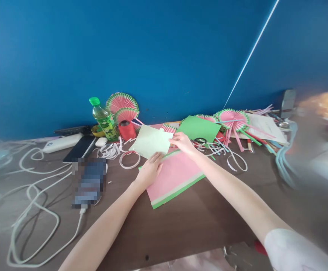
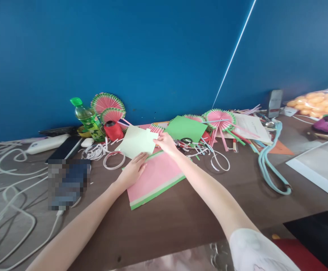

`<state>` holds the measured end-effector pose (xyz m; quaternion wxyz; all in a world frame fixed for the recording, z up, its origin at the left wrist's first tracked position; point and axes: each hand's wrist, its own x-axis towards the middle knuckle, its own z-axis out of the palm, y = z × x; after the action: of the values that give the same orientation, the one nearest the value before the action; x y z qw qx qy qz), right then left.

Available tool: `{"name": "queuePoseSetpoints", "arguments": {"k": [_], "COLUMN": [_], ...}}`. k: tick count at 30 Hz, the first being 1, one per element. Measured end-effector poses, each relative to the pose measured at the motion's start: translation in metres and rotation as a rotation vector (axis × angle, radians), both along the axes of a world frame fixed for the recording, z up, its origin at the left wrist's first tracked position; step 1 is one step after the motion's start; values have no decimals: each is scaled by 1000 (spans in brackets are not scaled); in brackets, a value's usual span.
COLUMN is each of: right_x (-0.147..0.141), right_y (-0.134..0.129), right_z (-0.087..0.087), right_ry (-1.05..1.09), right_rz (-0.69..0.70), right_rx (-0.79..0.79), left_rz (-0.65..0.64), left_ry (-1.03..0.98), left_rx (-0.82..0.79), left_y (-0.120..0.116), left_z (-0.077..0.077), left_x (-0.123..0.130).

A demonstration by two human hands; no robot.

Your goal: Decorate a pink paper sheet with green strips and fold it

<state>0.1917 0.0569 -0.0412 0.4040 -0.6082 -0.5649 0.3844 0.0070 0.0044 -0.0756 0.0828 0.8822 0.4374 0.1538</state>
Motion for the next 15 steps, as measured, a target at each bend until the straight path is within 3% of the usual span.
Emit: {"name": "queuePoseSetpoints", "arguments": {"k": [4,10,15], "right_x": [-10,35,58], "right_y": [16,47,69], "right_z": [1,25,17], "right_ry": [28,14,-63], "right_rz": [19,-184,-270], "right_rx": [82,106,14], "left_rz": [-6,39,71], "left_ry": [-5,-17,-1], "left_rx": [40,137,150], "left_y": [-1,-3,-2], "left_z": [1,3,4], "left_x": [-1,1,0]}}
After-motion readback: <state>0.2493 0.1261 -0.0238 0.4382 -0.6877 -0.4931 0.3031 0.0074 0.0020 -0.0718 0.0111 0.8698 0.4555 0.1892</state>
